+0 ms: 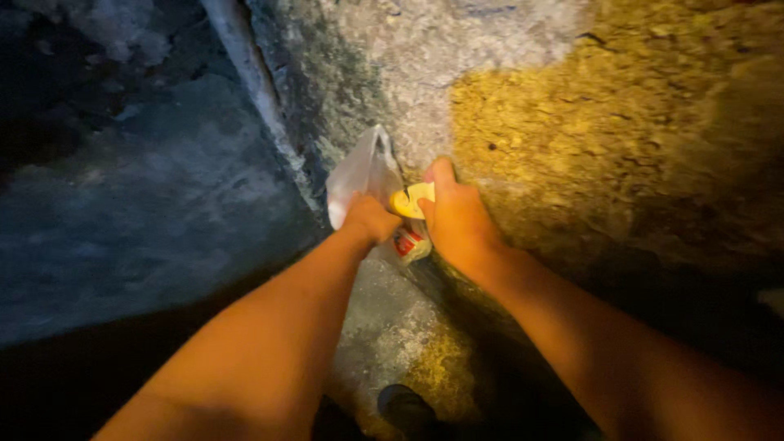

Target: The person organizes various toiletry items by placing toothpaste tubes and toothbrushes into a blue basket and arranging bottles of cleanser, lotion, and soap onto a shelf in a bathroom.

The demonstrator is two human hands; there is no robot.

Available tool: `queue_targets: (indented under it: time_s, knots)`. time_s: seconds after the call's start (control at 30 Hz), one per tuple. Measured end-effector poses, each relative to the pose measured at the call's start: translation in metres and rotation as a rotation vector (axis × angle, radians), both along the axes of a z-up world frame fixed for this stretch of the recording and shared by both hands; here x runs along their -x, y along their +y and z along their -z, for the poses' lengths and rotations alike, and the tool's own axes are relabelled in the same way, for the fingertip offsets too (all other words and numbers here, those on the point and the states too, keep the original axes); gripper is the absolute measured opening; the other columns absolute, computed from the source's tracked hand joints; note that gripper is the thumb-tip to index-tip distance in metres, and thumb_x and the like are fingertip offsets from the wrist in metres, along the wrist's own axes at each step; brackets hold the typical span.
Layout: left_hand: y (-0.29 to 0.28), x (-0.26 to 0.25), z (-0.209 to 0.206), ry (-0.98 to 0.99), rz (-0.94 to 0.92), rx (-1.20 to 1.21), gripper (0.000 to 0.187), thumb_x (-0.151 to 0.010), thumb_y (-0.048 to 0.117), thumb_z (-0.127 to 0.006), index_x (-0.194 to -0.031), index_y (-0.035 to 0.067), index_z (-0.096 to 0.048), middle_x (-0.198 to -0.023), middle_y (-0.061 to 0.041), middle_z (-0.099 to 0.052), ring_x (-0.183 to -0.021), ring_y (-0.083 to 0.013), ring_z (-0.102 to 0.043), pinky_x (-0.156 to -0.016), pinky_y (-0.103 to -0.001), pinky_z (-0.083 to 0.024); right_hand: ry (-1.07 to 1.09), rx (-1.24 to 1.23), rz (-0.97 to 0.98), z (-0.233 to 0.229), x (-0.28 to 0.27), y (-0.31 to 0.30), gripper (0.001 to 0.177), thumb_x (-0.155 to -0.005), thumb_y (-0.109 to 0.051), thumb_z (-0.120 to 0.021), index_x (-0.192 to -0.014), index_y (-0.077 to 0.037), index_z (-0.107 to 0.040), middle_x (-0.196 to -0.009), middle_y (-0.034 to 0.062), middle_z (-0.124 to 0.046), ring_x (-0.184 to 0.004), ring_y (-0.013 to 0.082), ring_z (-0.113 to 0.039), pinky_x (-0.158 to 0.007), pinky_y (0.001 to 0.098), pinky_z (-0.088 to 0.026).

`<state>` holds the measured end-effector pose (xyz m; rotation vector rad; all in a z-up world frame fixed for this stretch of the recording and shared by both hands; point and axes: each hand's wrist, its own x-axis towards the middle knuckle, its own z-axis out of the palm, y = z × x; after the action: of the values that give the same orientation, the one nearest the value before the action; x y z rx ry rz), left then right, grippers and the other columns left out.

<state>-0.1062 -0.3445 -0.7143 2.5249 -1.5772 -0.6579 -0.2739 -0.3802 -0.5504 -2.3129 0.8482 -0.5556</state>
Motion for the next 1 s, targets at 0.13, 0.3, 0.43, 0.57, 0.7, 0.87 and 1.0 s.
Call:
queue_targets:
  time_s: [0.13, 0.3, 0.43, 0.57, 0.7, 0.87, 1.0]
  knots:
    - [0.019, 0.011, -0.023, 0.074, -0.051, 0.199, 0.040, -0.067, 0.034, -0.064, -0.094, 0.006, -0.070, -0.098, -0.022, -0.064, -0.102, -0.0374, -0.058, -0.106, -0.044, -0.028, 0.003, -0.048, 0.024, 0.017, -0.016, 0.004, 0.032, -0.081, -0.010, -0.063, -0.105, -0.007, -0.043, -0.075, 0.0242, -0.061, -0.074, 0.0443, -0.060, -0.061, 0.0486, -0.047]
    - [0.036, 0.023, -0.063, 0.235, -0.228, 0.150, 0.051, -0.059, 0.031, -0.071, -0.098, -0.001, -0.067, -0.111, -0.025, -0.059, -0.112, -0.0359, -0.054, -0.104, -0.036, -0.036, -0.051, -0.221, 0.001, 0.069, -0.035, 0.004, 0.034, -0.082, -0.010, -0.060, -0.111, -0.008, -0.041, -0.087, 0.0224, -0.062, -0.079, 0.0385, -0.064, -0.067, 0.0436, -0.049]
    - [0.039, 0.029, -0.056, 0.314, -0.302, 0.158, 0.069, -0.056, 0.030, -0.074, -0.112, -0.007, -0.055, -0.125, -0.028, -0.049, -0.124, -0.0362, -0.042, -0.102, -0.034, -0.037, 0.050, -0.376, -0.007, 0.114, -0.040, -0.006, 0.037, -0.081, -0.009, -0.058, -0.115, -0.009, -0.044, -0.095, 0.0180, -0.063, -0.086, 0.0334, -0.063, -0.072, 0.0410, -0.049]
    - [0.037, 0.028, -0.038, 0.268, -0.275, 0.199, 0.093, -0.059, 0.031, -0.079, -0.129, -0.010, -0.033, -0.135, -0.030, -0.033, -0.133, -0.0366, -0.020, -0.105, -0.034, -0.026, -0.073, -0.389, -0.131, 0.126, -0.040, -0.013, 0.044, -0.078, -0.001, -0.058, -0.120, -0.010, -0.051, -0.107, 0.0144, -0.059, -0.096, 0.0278, -0.058, -0.076, 0.0393, -0.048]
    - [0.050, 0.033, -0.054, 0.344, -0.327, 0.143, 0.092, -0.059, 0.032, -0.076, -0.135, 0.000, -0.035, -0.136, -0.027, -0.038, -0.137, -0.0336, -0.024, -0.106, -0.032, -0.031, 0.121, -0.230, 0.013, 0.088, -0.041, -0.003, 0.030, -0.082, -0.010, -0.062, -0.111, -0.013, -0.055, -0.086, 0.0120, -0.065, -0.073, 0.0238, -0.064, -0.066, 0.0351, -0.049]
    - [0.086, 0.038, -0.133, 0.453, -0.391, 0.476, 0.053, -0.071, 0.030, -0.062, -0.120, 0.012, -0.056, -0.120, -0.022, -0.053, -0.112, -0.0343, -0.052, -0.089, -0.037, -0.043, -0.342, -0.202, -0.122, 0.017, -0.054, 0.049, 0.028, -0.082, -0.013, -0.065, -0.106, -0.007, -0.052, -0.082, 0.0075, -0.065, -0.062, 0.0148, -0.064, -0.055, 0.0285, -0.050]
    - [0.152, 0.040, -0.213, 0.391, -0.646, 0.704, 0.030, -0.083, 0.030, -0.054, -0.103, 0.012, -0.064, -0.102, -0.017, -0.065, -0.096, -0.0354, -0.060, -0.079, -0.042, -0.047, -0.476, -0.291, -0.309, -0.053, -0.075, 0.111, 0.017, -0.087, -0.012, -0.065, -0.100, -0.006, -0.055, -0.079, 0.0057, -0.064, -0.063, 0.0092, -0.059, -0.056, 0.0236, -0.048]
